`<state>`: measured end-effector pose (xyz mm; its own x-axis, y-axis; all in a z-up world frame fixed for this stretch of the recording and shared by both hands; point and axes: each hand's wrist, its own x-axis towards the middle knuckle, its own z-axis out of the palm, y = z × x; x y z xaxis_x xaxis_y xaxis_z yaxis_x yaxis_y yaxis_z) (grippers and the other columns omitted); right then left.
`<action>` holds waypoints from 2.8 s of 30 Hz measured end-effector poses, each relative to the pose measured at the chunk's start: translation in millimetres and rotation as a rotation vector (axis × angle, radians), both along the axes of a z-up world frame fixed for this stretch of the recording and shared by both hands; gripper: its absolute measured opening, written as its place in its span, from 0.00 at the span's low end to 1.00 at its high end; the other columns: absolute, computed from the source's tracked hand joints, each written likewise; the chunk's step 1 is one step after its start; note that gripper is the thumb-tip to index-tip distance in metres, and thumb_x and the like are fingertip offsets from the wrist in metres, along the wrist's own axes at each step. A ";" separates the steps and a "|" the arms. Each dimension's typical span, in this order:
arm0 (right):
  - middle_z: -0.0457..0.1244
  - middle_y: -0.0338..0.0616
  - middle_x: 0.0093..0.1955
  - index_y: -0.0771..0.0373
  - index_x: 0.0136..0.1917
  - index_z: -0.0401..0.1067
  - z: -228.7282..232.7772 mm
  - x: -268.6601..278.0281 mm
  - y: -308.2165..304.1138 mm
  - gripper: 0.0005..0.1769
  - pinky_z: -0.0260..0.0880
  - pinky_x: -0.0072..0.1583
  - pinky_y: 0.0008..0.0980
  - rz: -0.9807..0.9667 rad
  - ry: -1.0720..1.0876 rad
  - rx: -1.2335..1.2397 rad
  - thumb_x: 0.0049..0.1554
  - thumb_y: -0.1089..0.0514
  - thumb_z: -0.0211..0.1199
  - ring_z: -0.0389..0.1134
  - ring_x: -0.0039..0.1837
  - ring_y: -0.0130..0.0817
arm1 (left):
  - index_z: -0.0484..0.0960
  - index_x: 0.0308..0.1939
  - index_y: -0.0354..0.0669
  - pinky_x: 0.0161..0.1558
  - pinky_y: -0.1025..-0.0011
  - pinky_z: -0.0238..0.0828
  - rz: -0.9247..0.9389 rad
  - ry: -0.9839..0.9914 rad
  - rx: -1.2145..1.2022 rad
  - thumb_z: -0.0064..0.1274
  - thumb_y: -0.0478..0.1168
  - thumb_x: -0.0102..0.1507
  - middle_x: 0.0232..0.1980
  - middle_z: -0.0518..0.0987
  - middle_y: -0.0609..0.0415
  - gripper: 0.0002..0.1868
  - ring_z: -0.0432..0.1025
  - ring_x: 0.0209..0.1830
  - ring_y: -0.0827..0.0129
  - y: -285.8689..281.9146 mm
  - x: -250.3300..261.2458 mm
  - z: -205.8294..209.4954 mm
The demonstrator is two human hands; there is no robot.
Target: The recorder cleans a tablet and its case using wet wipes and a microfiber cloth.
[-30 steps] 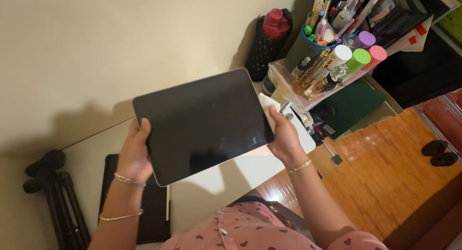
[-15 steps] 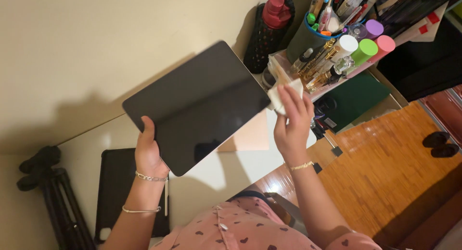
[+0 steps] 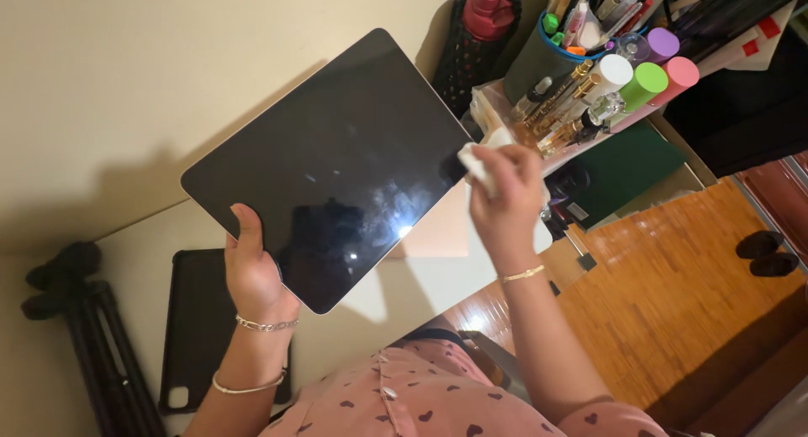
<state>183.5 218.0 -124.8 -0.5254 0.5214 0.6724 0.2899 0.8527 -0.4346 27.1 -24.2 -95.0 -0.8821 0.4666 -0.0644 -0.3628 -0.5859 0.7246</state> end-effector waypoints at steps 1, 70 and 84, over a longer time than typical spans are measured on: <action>0.61 0.48 0.60 0.58 0.60 0.74 -0.9 -0.2 -12.1 0.23 0.70 0.60 0.36 0.003 0.003 0.000 0.53 0.72 0.67 0.66 0.61 0.44 | 0.65 0.72 0.34 0.66 0.61 0.70 0.003 0.003 0.000 0.50 0.54 0.71 0.67 0.73 0.49 0.34 0.71 0.64 0.61 0.4 1.5 0.4; 0.54 0.47 0.83 0.58 0.84 0.51 -37.9 -20.1 -99.9 0.34 0.28 0.80 0.73 0.323 -0.282 -0.194 0.67 0.52 0.46 0.36 0.88 0.62 | 0.68 0.70 0.35 0.65 0.62 0.70 0.088 -0.012 -0.009 0.50 0.53 0.70 0.66 0.75 0.51 0.31 0.72 0.63 0.64 4.0 -7.5 -30.0; 0.48 0.56 0.82 0.60 0.81 0.48 12.9 -27.7 -153.3 0.51 0.36 0.73 0.78 0.664 -0.392 -0.257 0.53 0.44 0.68 0.44 0.83 0.64 | 0.66 0.68 0.43 0.55 0.60 0.73 0.141 -0.166 -0.301 0.47 0.54 0.68 0.63 0.73 0.54 0.30 0.72 0.57 0.65 5.6 -2.6 -38.9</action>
